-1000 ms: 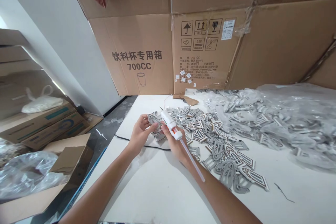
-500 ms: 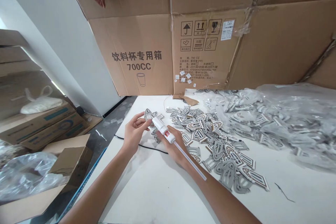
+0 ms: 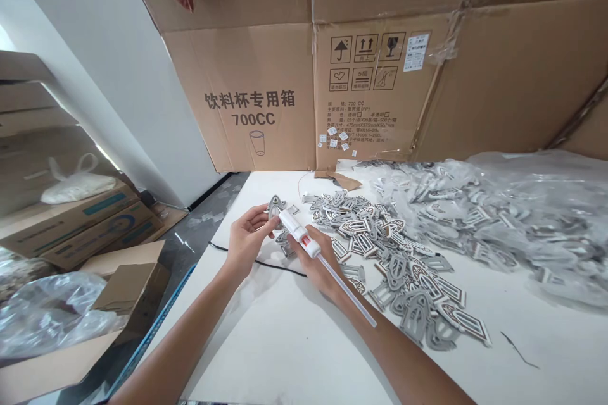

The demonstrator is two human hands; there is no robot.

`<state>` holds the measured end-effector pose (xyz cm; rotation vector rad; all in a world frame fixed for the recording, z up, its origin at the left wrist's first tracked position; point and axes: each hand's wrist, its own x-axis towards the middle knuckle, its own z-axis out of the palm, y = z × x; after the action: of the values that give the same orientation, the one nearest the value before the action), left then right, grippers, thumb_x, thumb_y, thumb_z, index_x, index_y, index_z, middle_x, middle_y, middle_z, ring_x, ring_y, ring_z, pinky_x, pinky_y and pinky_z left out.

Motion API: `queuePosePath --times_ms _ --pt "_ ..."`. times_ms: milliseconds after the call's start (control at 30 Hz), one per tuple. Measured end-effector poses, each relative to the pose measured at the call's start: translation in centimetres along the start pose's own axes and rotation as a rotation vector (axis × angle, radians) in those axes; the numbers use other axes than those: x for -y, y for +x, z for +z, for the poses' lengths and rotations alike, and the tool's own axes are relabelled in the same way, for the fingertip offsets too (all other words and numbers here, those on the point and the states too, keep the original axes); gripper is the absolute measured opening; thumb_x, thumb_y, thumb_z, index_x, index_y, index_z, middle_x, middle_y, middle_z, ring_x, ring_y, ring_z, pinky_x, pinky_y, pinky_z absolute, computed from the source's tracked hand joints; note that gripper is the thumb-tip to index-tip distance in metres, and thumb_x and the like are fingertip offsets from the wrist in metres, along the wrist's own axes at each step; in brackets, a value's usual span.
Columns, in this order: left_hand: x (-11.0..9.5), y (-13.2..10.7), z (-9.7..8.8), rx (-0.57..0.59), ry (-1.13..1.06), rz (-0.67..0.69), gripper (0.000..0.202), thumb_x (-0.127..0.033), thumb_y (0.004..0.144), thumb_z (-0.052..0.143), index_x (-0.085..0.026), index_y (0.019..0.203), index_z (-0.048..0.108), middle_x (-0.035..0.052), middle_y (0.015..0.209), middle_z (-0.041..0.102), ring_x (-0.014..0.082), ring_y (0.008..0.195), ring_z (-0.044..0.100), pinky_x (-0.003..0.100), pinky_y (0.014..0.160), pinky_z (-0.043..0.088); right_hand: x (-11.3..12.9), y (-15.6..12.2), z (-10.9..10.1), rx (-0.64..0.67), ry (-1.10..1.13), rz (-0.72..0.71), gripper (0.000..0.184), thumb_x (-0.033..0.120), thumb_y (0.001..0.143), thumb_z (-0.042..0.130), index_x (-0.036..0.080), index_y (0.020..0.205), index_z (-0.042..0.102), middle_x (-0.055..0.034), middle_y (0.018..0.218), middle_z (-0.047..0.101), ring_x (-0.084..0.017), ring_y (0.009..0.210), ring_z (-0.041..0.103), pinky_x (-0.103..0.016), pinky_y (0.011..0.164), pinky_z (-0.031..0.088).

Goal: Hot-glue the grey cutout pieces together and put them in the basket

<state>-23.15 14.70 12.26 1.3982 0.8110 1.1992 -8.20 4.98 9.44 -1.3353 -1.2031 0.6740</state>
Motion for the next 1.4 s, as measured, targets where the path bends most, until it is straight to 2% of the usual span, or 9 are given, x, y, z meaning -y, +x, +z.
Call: queuePosePath --times_ms 200,567,800,900,1067,1133,1233,1400 --pt "0.2 0.1 0.0 0.008 0.002 0.01 0.051 -0.043 0.072 0.092 -0.016 0.112 0.076 0.0046 0.085 0.075 0.0156 0.071 0.066 0.027 0.058 0.057 -0.2 0.1 0.0 -0.01 -0.024 -0.008 0.047 0.063 0.097 0.061 0.021 0.078 0.057 -0.0003 0.069 0.057 -0.017 0.064 0.049 -0.031 0.06 0.039" --pt "0.1 -0.1 0.0 0.01 0.029 0.038 0.048 -0.041 0.074 0.09 -0.017 0.113 0.076 0.0031 0.082 0.073 0.0157 0.072 0.065 0.026 0.058 0.057 -0.2 0.0 -0.2 0.0 -0.055 -0.031 0.046 0.058 0.101 0.058 0.022 0.075 0.051 0.0028 0.066 0.049 -0.014 0.061 0.041 -0.031 0.058 0.032" --pt "-0.2 -0.1 0.2 0.02 0.04 0.051 0.046 -0.042 0.074 0.09 -0.017 0.112 0.077 0.0026 0.08 0.073 0.0156 0.07 0.065 0.026 0.056 0.056 -0.8 0.0 0.0 -0.005 0.006 -0.026 0.048 0.062 0.1 0.058 0.024 0.072 0.045 0.0046 0.066 0.039 -0.014 0.06 0.035 -0.03 0.055 0.03" --pt "-0.1 -0.1 0.2 0.025 0.04 0.055 0.046 -0.042 0.075 0.09 -0.018 0.112 0.077 0.0027 0.081 0.073 0.0157 0.07 0.066 0.026 0.056 0.057 -0.7 0.1 0.0 -0.006 -0.002 -0.034 0.047 0.06 0.1 0.059 0.024 0.072 0.047 0.0042 0.066 0.042 -0.014 0.061 0.037 -0.029 0.056 0.03" --pt "0.2 -0.1 0.0 0.001 0.083 0.075 0.044 -0.045 0.079 0.087 -0.019 0.113 0.076 0.0048 0.087 0.076 0.0176 0.075 0.07 0.027 0.061 0.058 -0.5 0.2 0.0 -0.025 -0.012 -0.007 0.042 0.06 0.098 0.063 0.022 0.08 0.062 -0.0017 0.079 0.063 -0.018 0.072 0.055 -0.029 0.064 0.041" --pt "0.2 -0.1 -0.1 -0.013 0.133 0.109 0.041 -0.045 0.082 0.085 -0.02 0.114 0.075 0.0052 0.09 0.077 0.0188 0.078 0.072 0.029 0.066 0.06 -0.5 0.2 0.0 -0.031 -0.009 -0.003 0.041 0.059 0.099 0.062 0.021 0.083 0.064 -0.0025 0.081 0.064 -0.02 0.076 0.056 -0.03 0.068 0.043" --pt "0.1 -0.2 -0.4 -0.036 0.284 0.22 0.032 -0.042 0.088 0.08 -0.023 0.114 0.076 0.0043 0.092 0.079 0.02 0.085 0.075 0.031 0.075 0.061 -0.5 0.2 0.0 -0.041 -0.023 -0.014 0.038 0.056 0.099 0.062 0.022 0.081 0.06 0.0003 0.076 0.058 -0.019 0.072 0.051 -0.032 0.069 0.041" --pt "-0.5 -0.2 -1.0 -0.062 0.548 0.437 0.019 -0.036 0.098 0.068 -0.028 0.111 0.079 0.0022 0.095 0.08 0.0188 0.084 0.074 0.029 0.073 0.058 0.0 0.0 0.2 -0.06 -0.038 0.006 0.037 0.052 0.097 0.066 0.024 0.076 0.054 0.0031 0.071 0.052 -0.018 0.068 0.048 -0.032 0.069 0.039"
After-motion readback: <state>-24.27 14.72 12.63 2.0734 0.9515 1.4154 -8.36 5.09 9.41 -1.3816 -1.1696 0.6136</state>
